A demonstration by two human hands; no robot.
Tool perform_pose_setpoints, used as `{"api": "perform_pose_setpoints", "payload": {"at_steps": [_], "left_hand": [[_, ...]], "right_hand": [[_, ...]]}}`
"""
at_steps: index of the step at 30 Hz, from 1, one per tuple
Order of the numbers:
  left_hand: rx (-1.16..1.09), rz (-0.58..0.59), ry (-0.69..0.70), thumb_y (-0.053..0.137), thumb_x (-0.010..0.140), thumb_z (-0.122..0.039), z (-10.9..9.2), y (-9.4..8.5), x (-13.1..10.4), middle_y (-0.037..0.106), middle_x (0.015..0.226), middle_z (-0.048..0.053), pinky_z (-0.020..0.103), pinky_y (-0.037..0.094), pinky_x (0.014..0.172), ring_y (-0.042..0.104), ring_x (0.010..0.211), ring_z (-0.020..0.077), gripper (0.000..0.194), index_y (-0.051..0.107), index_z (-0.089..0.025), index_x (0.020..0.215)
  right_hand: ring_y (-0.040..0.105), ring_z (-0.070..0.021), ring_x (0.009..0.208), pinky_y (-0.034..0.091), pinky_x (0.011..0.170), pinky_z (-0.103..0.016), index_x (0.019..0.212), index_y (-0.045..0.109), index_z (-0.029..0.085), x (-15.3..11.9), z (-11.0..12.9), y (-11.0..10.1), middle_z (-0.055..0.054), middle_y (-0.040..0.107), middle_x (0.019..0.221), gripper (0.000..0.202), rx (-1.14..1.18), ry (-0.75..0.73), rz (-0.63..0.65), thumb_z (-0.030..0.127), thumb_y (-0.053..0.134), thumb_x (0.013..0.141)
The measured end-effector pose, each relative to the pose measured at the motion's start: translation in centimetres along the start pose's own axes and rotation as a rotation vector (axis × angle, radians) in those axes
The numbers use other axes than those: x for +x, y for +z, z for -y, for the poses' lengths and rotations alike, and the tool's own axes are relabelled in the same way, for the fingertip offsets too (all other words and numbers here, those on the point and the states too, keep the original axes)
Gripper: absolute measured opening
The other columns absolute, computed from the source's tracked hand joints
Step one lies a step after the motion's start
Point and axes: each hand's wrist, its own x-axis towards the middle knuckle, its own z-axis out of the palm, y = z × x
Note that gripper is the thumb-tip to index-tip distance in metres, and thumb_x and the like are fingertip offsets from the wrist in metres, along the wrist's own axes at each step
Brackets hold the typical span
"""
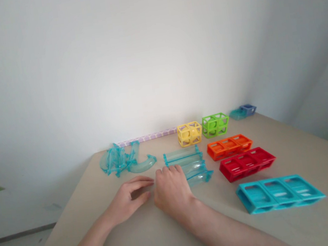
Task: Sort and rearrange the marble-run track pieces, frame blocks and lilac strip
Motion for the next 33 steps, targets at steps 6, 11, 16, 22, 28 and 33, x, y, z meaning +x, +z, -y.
{"api": "perform_pose_setpoints", "payload": {"at_steps": [6,11,16,22,28,33], "left_hand": [[0.027,-0.030,0.022,0.061,0.084,-0.020,0.2,0.0,0.1,0.068,0.114,0.006,0.033,0.045,0.100,0.061,0.110,0.0199,0.025,0.071,-0.021,0.107],[0.065,-0.102,0.005,0.058,0.086,-0.021,0.8,-0.1,0.2,0.069,0.112,0.005,0.034,0.046,0.099,0.062,0.107,0.0191,0.022,0.071,-0.021,0.104],[0.071,-0.180,0.021,0.056,0.087,-0.021,1.5,-0.1,0.3,0.069,0.107,0.006,0.034,0.049,0.094,0.063,0.102,0.0185,0.019,0.071,-0.021,0.099],[0.158,-0.458,0.055,0.055,0.087,-0.019,2.8,-1.0,0.6,0.068,0.092,0.005,0.028,0.053,0.070,0.064,0.082,0.0164,0.017,0.072,-0.020,0.090],[0.663,-0.635,0.032,0.066,0.080,-0.024,3.6,-2.2,1.4,0.056,0.133,0.007,0.055,0.035,0.103,0.044,0.125,0.0338,0.031,0.070,-0.031,0.110],[0.771,-0.547,-0.193,0.066,0.080,-0.029,4.9,-2.1,2.1,0.041,0.149,0.005,0.066,0.026,0.103,0.033,0.133,0.0416,0.039,0.065,-0.037,0.118]], "right_hand": [[0.063,-0.0290,0.086,0.037,0.077,-0.038,0.082,0.066,0.013,0.4,-0.6,0.1,-0.014,0.068,0.085,0.018,-0.027,0.041,0.001,0.015,0.050,0.073],[0.064,-0.0301,0.086,0.038,0.077,-0.039,0.081,0.067,0.014,0.5,-0.7,0.0,-0.014,0.069,0.085,0.020,-0.032,0.035,0.002,0.014,0.050,0.070],[0.065,-0.0295,0.084,0.039,0.078,-0.040,0.081,0.068,0.013,0.5,-0.9,-0.1,-0.014,0.069,0.084,0.020,-0.026,0.026,0.006,0.013,0.052,0.068],[0.060,-0.0296,0.088,0.039,0.086,-0.043,0.085,0.067,0.013,0.2,-0.8,-0.5,-0.014,0.066,0.086,0.019,0.003,0.014,-0.066,0.017,0.054,0.071],[0.051,-0.0246,0.107,0.041,0.094,-0.035,0.111,0.060,0.015,-1.0,2.1,0.3,-0.011,0.059,0.111,0.035,0.302,-0.334,-0.182,0.013,0.047,0.079],[0.030,-0.0324,0.134,0.025,0.112,-0.044,0.140,0.039,0.008,0.4,5.3,3.7,-0.018,0.041,0.143,0.066,0.214,-0.283,-0.122,0.019,0.051,0.076]]}}
